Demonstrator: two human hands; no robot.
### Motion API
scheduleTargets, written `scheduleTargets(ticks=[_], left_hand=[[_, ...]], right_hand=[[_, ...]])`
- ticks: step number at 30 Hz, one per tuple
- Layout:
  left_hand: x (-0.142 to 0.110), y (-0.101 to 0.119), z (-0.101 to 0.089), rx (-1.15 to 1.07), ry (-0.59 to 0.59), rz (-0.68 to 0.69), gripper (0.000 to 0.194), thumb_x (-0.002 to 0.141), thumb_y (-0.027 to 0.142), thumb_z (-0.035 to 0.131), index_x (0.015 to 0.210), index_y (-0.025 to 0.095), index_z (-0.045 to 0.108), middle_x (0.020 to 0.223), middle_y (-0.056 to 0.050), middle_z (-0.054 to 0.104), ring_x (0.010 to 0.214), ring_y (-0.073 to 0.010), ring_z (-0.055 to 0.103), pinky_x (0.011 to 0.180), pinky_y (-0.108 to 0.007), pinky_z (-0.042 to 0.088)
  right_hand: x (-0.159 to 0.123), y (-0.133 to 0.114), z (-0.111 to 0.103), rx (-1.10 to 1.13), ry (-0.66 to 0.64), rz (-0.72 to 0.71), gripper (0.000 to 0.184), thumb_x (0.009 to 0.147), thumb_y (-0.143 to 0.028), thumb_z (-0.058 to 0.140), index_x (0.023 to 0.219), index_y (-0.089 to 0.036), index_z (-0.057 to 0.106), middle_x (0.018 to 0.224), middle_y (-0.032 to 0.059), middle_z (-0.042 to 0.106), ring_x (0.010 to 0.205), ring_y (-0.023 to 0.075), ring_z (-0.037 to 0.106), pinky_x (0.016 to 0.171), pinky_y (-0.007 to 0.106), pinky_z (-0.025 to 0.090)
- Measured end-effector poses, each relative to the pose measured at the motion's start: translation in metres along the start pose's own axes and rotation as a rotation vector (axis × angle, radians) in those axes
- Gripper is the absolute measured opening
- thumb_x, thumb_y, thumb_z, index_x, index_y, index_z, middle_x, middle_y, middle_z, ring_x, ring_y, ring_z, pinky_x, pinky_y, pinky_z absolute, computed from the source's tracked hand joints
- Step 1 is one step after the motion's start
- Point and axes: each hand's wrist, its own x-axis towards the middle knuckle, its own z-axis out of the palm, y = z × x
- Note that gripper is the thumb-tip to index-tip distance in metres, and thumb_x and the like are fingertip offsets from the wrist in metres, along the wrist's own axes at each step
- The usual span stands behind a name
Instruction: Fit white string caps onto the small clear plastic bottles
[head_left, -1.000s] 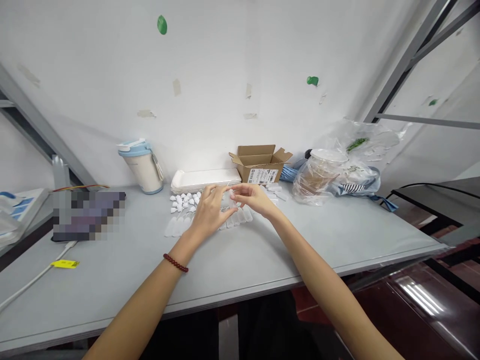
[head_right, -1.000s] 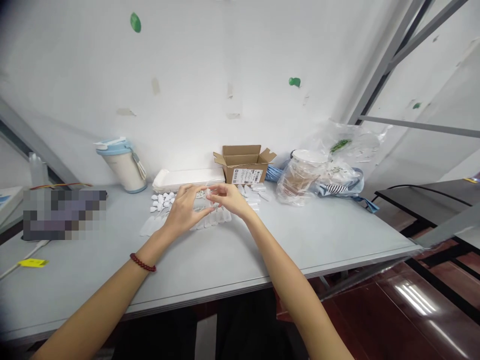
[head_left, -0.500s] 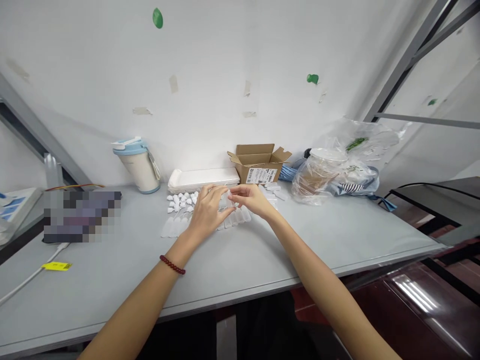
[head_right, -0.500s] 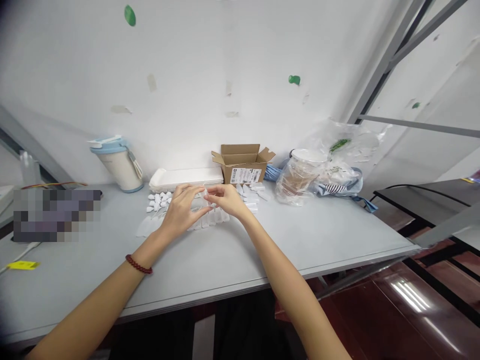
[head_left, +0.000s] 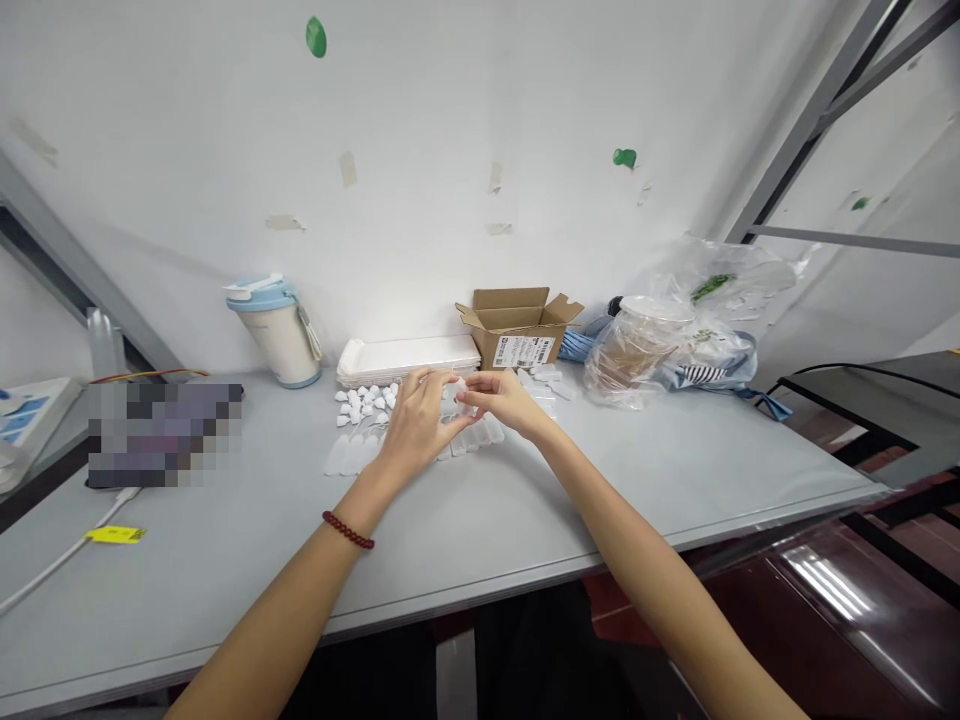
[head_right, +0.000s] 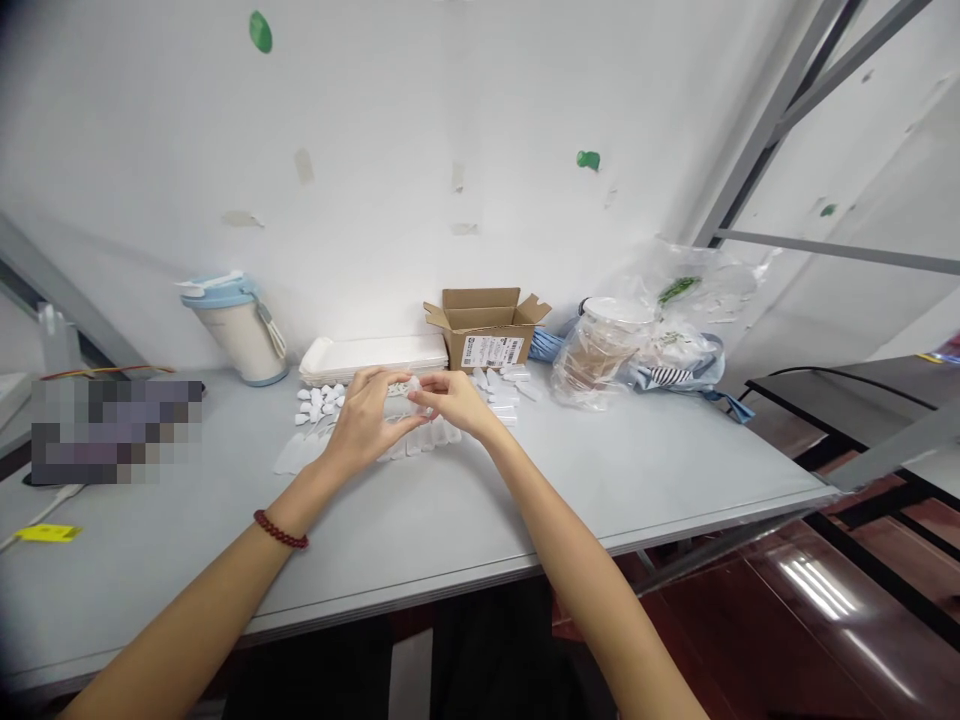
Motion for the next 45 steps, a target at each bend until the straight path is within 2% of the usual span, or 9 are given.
scheduleTargets(ticks=[4, 9, 15, 21, 24, 27, 31, 38, 45], left_hand=[[0.000, -0.001, 0.000, 0.009, -0.015, 0.012, 0.045, 0.074, 0.030, 0.073, 0.112, 0.020, 0.051, 0.113, -0.010, 0.062, 0.112, -0.0299, 0.048, 0.092, -0.048, 0.043], [-0.001, -0.001, 0.002, -0.005, -0.048, 0.011, 0.041, 0.076, 0.032, 0.070, 0.111, 0.020, 0.052, 0.111, -0.009, 0.062, 0.112, -0.0292, 0.047, 0.092, -0.047, 0.043], [0.001, 0.010, 0.009, -0.048, -0.101, -0.061, 0.042, 0.072, 0.028, 0.073, 0.108, 0.020, 0.052, 0.108, -0.007, 0.062, 0.111, -0.0274, 0.047, 0.092, -0.044, 0.042], [0.012, 0.022, 0.022, -0.059, -0.264, -0.163, 0.041, 0.069, 0.026, 0.073, 0.103, 0.019, 0.052, 0.109, -0.008, 0.061, 0.113, -0.0294, 0.046, 0.093, -0.045, 0.040], [0.017, 0.029, 0.031, -0.074, -0.344, -0.189, 0.039, 0.070, 0.026, 0.071, 0.103, 0.019, 0.052, 0.112, -0.009, 0.060, 0.113, -0.0292, 0.046, 0.094, -0.045, 0.040], [0.021, 0.033, 0.039, -0.087, -0.401, -0.234, 0.038, 0.070, 0.027, 0.070, 0.103, 0.019, 0.052, 0.113, -0.009, 0.060, 0.114, -0.0292, 0.045, 0.094, -0.044, 0.039], [0.025, 0.036, 0.046, -0.128, -0.482, -0.255, 0.033, 0.071, 0.029, 0.069, 0.099, 0.020, 0.053, 0.113, -0.008, 0.060, 0.114, -0.0291, 0.044, 0.094, -0.044, 0.039], [0.023, 0.038, 0.048, -0.122, -0.535, -0.289, 0.042, 0.070, 0.032, 0.067, 0.106, 0.017, 0.053, 0.116, -0.010, 0.060, 0.115, -0.0309, 0.043, 0.095, -0.045, 0.037], [0.019, 0.037, 0.050, -0.089, -0.559, -0.232, 0.035, 0.072, 0.032, 0.063, 0.102, 0.018, 0.054, 0.114, -0.010, 0.060, 0.114, -0.0322, 0.043, 0.094, -0.047, 0.037]], right_hand=[[0.001, -0.002, -0.002, -0.006, 0.013, 0.049, 0.015, 0.072, -0.028, 0.064, 0.077, -0.013, 0.067, 0.068, 0.0021, 0.062, 0.062, 0.0118, 0.056, 0.055, 0.025, 0.049], [0.000, -0.003, -0.010, -0.055, -0.041, 0.089, 0.019, 0.073, -0.031, 0.064, 0.079, -0.014, 0.067, 0.073, 0.0031, 0.064, 0.061, 0.0115, 0.056, 0.059, 0.026, 0.048], [-0.002, -0.004, -0.032, -0.242, -0.154, 0.154, 0.027, 0.072, -0.038, 0.063, 0.083, -0.014, 0.069, 0.070, 0.0002, 0.060, 0.066, 0.0106, 0.050, 0.060, 0.024, 0.038], [-0.004, -0.008, -0.041, -0.435, -0.122, 0.189, 0.025, 0.073, -0.039, 0.058, 0.066, -0.014, 0.062, 0.057, -0.0046, 0.042, 0.055, 0.0087, 0.035, 0.054, 0.024, 0.026], [-0.004, -0.009, -0.046, -0.595, -0.154, 0.239, 0.026, 0.074, -0.033, 0.055, 0.055, -0.016, 0.052, 0.052, -0.0059, 0.032, 0.052, 0.0082, 0.030, 0.052, 0.025, 0.023], [-0.003, -0.005, -0.052, -0.717, -0.188, 0.268, 0.031, 0.077, -0.030, 0.052, 0.051, -0.017, 0.046, 0.049, -0.0056, 0.030, 0.049, 0.0082, 0.029, 0.051, 0.025, 0.021], [0.001, 0.004, -0.058, -0.807, -0.169, 0.296, 0.034, 0.082, -0.033, 0.050, 0.053, -0.015, 0.051, 0.049, -0.0028, 0.039, 0.049, 0.0092, 0.035, 0.050, 0.025, 0.023], [0.005, 0.011, -0.059, -0.860, -0.104, 0.323, 0.024, 0.080, -0.016, 0.047, 0.064, -0.012, 0.064, 0.069, 0.0055, 0.066, 0.063, 0.0123, 0.054, 0.055, 0.021, 0.034], [0.005, 0.014, -0.057, -0.875, -0.109, 0.316, 0.021, 0.078, -0.012, 0.049, 0.073, -0.011, 0.070, 0.079, 0.0078, 0.071, 0.070, 0.0135, 0.058, 0.059, 0.020, 0.037]])
